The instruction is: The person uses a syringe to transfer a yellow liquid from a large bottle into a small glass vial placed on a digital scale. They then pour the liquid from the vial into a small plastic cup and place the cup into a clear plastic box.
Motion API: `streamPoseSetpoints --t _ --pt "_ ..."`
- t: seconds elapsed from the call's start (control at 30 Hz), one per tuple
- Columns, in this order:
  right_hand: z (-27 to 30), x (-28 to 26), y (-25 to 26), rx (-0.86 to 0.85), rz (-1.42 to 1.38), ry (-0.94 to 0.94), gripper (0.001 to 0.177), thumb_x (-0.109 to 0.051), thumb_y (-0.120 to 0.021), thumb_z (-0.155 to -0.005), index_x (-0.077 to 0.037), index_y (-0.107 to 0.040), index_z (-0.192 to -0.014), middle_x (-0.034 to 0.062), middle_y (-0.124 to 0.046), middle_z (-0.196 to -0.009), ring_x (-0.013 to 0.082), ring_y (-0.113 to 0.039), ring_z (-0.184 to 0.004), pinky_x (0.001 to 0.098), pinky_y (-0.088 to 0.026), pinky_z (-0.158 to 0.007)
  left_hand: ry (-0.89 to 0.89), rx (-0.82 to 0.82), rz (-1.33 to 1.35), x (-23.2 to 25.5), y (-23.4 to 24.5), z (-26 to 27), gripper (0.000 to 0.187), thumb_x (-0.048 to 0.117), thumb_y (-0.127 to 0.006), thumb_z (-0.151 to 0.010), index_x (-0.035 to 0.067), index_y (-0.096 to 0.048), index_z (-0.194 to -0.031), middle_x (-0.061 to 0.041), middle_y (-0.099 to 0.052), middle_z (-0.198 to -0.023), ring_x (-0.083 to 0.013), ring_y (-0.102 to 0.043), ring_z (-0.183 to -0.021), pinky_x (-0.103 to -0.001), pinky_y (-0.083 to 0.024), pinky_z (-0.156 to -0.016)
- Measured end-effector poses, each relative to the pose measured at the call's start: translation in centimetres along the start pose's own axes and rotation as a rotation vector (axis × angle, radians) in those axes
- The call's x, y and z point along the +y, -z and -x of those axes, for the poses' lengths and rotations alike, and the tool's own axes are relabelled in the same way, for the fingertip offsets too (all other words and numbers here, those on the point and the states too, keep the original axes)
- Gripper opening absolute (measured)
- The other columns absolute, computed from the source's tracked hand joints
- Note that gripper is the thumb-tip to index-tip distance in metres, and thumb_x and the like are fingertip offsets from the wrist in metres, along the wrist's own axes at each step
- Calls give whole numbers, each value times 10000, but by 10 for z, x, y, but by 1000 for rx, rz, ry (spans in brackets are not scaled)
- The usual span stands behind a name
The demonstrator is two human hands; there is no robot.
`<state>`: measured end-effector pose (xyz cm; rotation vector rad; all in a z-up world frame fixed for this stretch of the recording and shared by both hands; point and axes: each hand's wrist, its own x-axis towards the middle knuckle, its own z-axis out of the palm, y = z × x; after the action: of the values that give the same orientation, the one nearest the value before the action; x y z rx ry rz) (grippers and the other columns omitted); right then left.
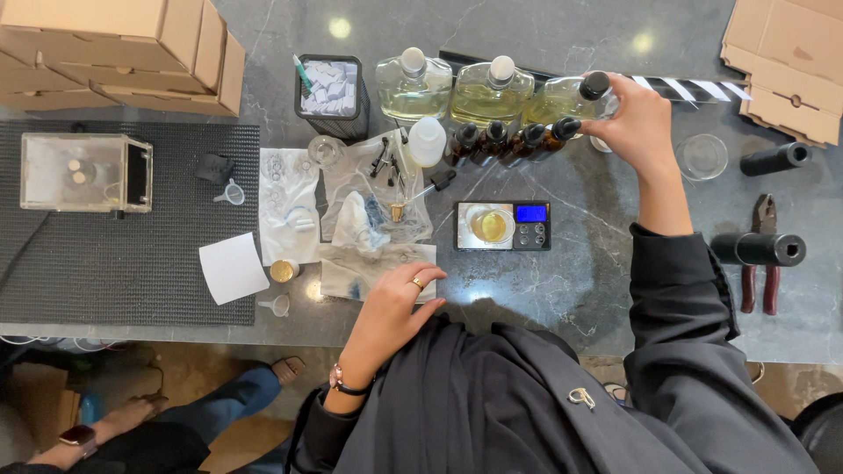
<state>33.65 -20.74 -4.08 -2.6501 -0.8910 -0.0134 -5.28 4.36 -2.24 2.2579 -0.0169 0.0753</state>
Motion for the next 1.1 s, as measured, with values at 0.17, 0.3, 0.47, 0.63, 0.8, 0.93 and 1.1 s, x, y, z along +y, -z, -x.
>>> streamPoseSetpoints --t 0.17,0.3,0.47,0.63,0.8,0.93,1.1 --pt "5 -19 15 0 -44 5 571 -272 -842 -796 -221 -715 -1351 0 -712 -1167 209 -563 -656 362 -396 -699 15 -24 5 0 -3 -1 309 173 -714 -918 105 -635 -1209 -90 -660 -1235 -298 -615 -1169 -430 -469 -973" --pt "14 -27 25 53 -111 29 609 -228 -894 -857 -26 -678 -1390 115 -663 -1294 220 -621 -668 393 -474 -735 1 -28 -2 1 -3 -1 302 164 -720 -916 108 -633 -1199 -85 -666 -1220 -295 -615 -1163 -429 -473 -956" --pt "34 -61 48 150 -259 4 532 3 -740 -899 -34 -637 -1419 149 -593 -1248 200 -542 -726 327 -484 -686 2 -39 4 0 -4 -2 308 168 -720 -914 107 -630 -1202 -88 -664 -1216 -300 -616 -1155 -429 -469 -962" --pt "55 -80 63 276 -328 9 435 52 -622 -939 40 -617 -1374 194 -571 -1220 234 -514 -932 283 -469 -621 -1 -48 -4 0 -6 -2 306 171 -725 -910 118 -629 -1196 -80 -666 -1205 -299 -622 -1138 -428 -474 -939" --pt "84 -96 80 333 -615 -197 288 -123 -425 -986 -55 -605 -1200 37 -566 -761 107 -474 -682 267 -370 -647 27 -74 -36 -2 -12 -6 301 211 -715 -915 136 -648 -1198 -42 -679 -1212 -280 -624 -1144 -426 -461 -929" --pt "108 -115 97 421 -846 -111 185 -198 -429 -1072 -37 -521 -1073 188 -669 -1111 171 -547 -732 264 -386 -666 -10 -2 -29 -3 -20 -16 253 219 -727 -912 130 -651 -1136 -40 -701 -1111 -268 -659 -1065 -400 -482 -900" --pt "140 -125 105 570 -1165 -60 352 -405 -588 -1004 -66 -524 -934 192 -602 -871 239 -523 -644 284 -449 -601 89 106 -41 -7 -31 -31 282 264 -729 -910 155 -695 -1168 -26 -724 -1165 -248 -661 -1085 -396 -497 -901"
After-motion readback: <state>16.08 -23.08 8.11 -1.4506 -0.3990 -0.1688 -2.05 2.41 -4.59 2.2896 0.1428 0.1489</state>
